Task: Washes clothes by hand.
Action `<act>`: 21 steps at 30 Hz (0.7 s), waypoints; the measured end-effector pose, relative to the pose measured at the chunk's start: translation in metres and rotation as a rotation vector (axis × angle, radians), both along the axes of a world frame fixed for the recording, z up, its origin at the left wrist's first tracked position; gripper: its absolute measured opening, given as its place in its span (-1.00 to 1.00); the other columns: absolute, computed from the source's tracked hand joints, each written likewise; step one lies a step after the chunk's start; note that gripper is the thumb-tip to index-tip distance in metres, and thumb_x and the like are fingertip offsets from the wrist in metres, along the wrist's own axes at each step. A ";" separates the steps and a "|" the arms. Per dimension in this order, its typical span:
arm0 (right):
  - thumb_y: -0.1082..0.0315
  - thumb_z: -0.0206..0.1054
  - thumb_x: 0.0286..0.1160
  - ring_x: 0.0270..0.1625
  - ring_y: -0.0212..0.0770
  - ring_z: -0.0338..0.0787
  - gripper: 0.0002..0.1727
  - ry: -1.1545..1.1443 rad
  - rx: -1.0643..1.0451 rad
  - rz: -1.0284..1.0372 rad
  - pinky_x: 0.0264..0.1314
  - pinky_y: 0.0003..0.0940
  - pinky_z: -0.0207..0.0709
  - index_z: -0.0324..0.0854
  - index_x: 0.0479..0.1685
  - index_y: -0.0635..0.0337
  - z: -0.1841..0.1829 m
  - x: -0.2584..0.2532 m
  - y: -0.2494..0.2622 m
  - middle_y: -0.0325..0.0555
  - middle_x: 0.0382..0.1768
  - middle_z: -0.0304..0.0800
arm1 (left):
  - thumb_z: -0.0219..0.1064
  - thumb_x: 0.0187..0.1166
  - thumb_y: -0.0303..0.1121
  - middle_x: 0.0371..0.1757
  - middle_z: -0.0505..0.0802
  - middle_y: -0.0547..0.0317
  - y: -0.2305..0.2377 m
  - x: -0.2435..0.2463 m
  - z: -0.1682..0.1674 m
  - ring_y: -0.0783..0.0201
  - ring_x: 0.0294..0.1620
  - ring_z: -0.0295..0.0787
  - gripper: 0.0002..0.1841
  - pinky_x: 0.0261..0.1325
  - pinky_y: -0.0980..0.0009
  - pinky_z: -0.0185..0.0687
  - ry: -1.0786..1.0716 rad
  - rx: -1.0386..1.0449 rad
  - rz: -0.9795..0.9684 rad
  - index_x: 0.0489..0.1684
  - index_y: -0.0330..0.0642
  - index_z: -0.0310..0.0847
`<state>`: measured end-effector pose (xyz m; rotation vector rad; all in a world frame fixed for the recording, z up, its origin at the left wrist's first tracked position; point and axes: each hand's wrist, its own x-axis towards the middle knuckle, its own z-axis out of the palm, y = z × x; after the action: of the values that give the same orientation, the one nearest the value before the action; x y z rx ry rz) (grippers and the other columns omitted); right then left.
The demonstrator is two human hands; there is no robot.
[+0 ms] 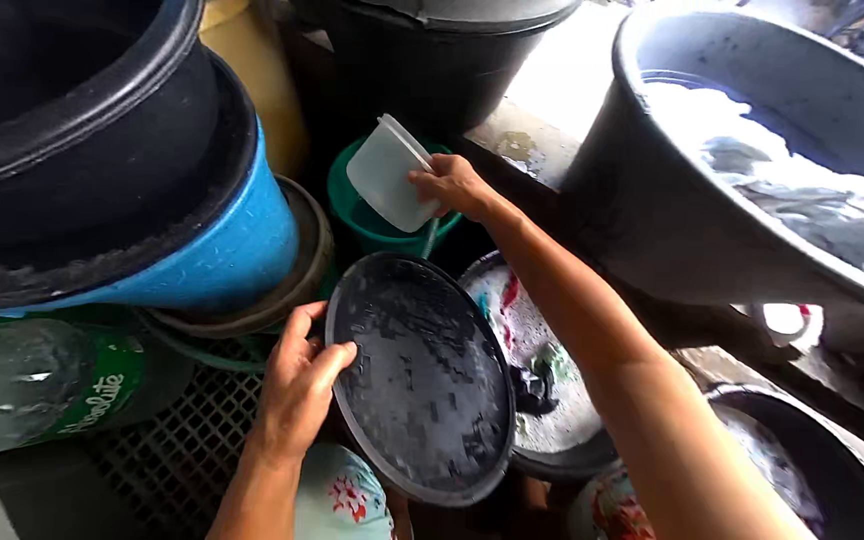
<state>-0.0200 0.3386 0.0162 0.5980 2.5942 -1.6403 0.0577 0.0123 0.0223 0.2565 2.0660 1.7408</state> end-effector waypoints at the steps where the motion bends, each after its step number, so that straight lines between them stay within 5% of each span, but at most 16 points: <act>1: 0.05 0.29 0.72 -0.20 -0.06 0.88 -0.57 -0.062 -0.003 -0.001 -0.22 -0.08 0.76 0.61 0.27 0.24 -0.012 -0.025 -0.001 0.05 -0.12 0.87 | 0.26 0.26 -0.43 0.00 0.90 0.18 -0.001 -0.002 0.000 0.36 -0.11 0.91 -0.43 -0.11 0.40 0.88 -0.003 0.005 -0.005 0.40 -0.19 0.50; 6: 0.00 0.31 0.68 -0.04 0.16 0.82 -0.47 -0.343 0.078 0.055 -0.11 0.21 0.68 0.58 0.38 0.23 -0.070 -0.105 -0.001 0.21 0.03 0.80 | 0.22 0.24 -0.52 -0.02 0.90 0.25 -0.011 -0.007 -0.002 0.40 -0.13 0.91 -0.44 -0.16 0.46 0.88 -0.023 0.037 -0.026 0.38 -0.25 0.45; 11: -0.15 0.32 0.59 0.11 0.11 0.79 -0.37 -0.626 0.215 0.112 0.17 0.20 0.62 0.63 0.36 0.21 -0.102 -0.128 -0.006 0.18 0.15 0.78 | 0.18 0.25 -0.66 0.00 0.91 0.23 -0.018 -0.014 -0.002 0.37 -0.13 0.92 -0.40 -0.13 0.43 0.90 -0.096 0.073 -0.088 0.44 -0.28 0.34; 19: 0.17 0.48 0.47 0.26 0.26 0.74 -0.55 -0.773 0.541 0.384 0.27 0.38 0.53 0.70 0.11 0.42 -0.120 -0.153 -0.017 0.32 0.19 0.75 | 0.13 0.26 -0.73 0.01 0.90 0.26 -0.012 -0.027 -0.003 0.38 -0.10 0.91 -0.38 -0.06 0.42 0.89 -0.152 0.117 -0.116 0.45 -0.29 0.28; 21: 0.29 0.41 0.53 0.38 0.29 0.69 -0.60 -0.785 0.590 0.430 0.34 0.42 0.49 0.67 0.22 0.40 -0.133 -0.155 -0.022 0.31 0.30 0.71 | 0.12 0.26 -0.73 0.00 0.90 0.27 -0.010 -0.029 -0.003 0.40 -0.11 0.91 -0.39 -0.07 0.43 0.89 -0.157 0.127 -0.114 0.44 -0.28 0.28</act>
<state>-0.1754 0.3166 -0.1167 0.4942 2.3011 -0.3712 0.0289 0.0027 0.0191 0.2611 1.7991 1.7662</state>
